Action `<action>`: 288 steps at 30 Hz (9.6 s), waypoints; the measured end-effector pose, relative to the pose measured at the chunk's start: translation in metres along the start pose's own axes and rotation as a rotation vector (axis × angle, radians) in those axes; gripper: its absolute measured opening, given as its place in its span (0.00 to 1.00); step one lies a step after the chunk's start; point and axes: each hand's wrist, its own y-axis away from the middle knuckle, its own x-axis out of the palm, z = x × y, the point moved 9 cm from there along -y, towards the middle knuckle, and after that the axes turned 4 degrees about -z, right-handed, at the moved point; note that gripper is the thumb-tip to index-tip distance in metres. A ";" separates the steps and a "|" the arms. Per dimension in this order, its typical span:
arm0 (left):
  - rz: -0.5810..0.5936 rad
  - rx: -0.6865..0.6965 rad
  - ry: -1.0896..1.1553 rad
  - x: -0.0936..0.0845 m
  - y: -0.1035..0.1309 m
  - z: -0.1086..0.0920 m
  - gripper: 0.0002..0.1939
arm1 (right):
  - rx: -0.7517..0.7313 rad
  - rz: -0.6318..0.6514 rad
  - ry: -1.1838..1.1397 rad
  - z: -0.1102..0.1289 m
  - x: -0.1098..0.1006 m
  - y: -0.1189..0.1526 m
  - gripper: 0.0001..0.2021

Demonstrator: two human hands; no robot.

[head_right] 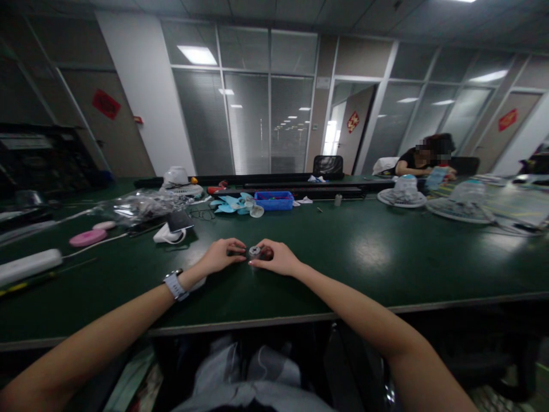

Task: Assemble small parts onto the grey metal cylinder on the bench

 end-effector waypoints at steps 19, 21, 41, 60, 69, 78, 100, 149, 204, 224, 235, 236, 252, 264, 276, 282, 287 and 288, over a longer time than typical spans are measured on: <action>-0.202 0.178 0.264 -0.003 0.011 -0.068 0.07 | -0.017 -0.002 0.030 0.001 -0.001 0.001 0.21; -0.187 0.190 0.246 -0.002 0.011 -0.069 0.06 | -0.019 0.005 0.026 0.001 0.000 0.001 0.21; -0.094 0.185 0.366 0.009 0.003 -0.062 0.12 | -0.038 0.014 0.020 0.004 0.000 0.000 0.21; 0.202 0.037 0.075 0.007 -0.011 0.006 0.16 | -0.010 0.025 0.003 0.001 0.002 -0.001 0.22; -0.109 0.122 -0.012 -0.007 0.001 -0.031 0.07 | -0.012 0.029 0.007 0.001 0.002 -0.001 0.22; -0.188 0.211 0.222 -0.005 0.008 -0.074 0.19 | -0.033 0.019 0.026 0.003 0.001 -0.001 0.22; -0.116 0.237 0.227 0.000 0.010 -0.071 0.19 | -0.032 0.030 0.000 0.003 0.002 -0.001 0.20; -0.281 0.232 0.285 -0.006 0.012 -0.059 0.17 | -0.022 0.012 0.021 0.000 0.001 -0.001 0.22; -0.183 0.185 -0.232 -0.004 0.005 -0.020 0.14 | -0.009 0.029 -0.003 0.001 0.002 -0.001 0.21; -0.219 0.280 0.188 -0.008 0.016 -0.080 0.13 | -0.018 0.028 0.032 0.002 0.001 -0.001 0.21; -0.102 0.325 0.218 0.002 0.014 -0.080 0.10 | -0.047 0.020 0.053 0.006 0.001 -0.001 0.21; -0.096 0.324 0.222 0.003 0.015 -0.079 0.10 | -0.050 0.018 0.054 0.006 0.001 -0.001 0.21; -0.256 0.282 0.062 -0.006 0.018 -0.075 0.14 | -0.035 0.037 -0.016 0.004 0.003 -0.001 0.20; -0.205 0.262 0.229 0.001 0.014 -0.071 0.14 | -0.038 0.026 -0.014 0.007 0.002 -0.001 0.19; -0.414 0.245 0.086 -0.025 0.016 -0.070 0.11 | -0.015 0.034 -0.023 0.000 0.004 -0.001 0.21; -0.161 -0.062 -0.077 -0.005 0.002 -0.012 0.11 | -0.013 0.028 -0.009 0.001 0.003 -0.001 0.22; -0.101 -0.021 -0.184 0.004 0.002 -0.005 0.13 | -0.008 0.041 -0.023 0.000 0.003 -0.001 0.22; -0.113 0.011 -0.202 0.004 0.002 -0.008 0.15 | -0.010 0.041 -0.028 0.000 0.003 -0.001 0.22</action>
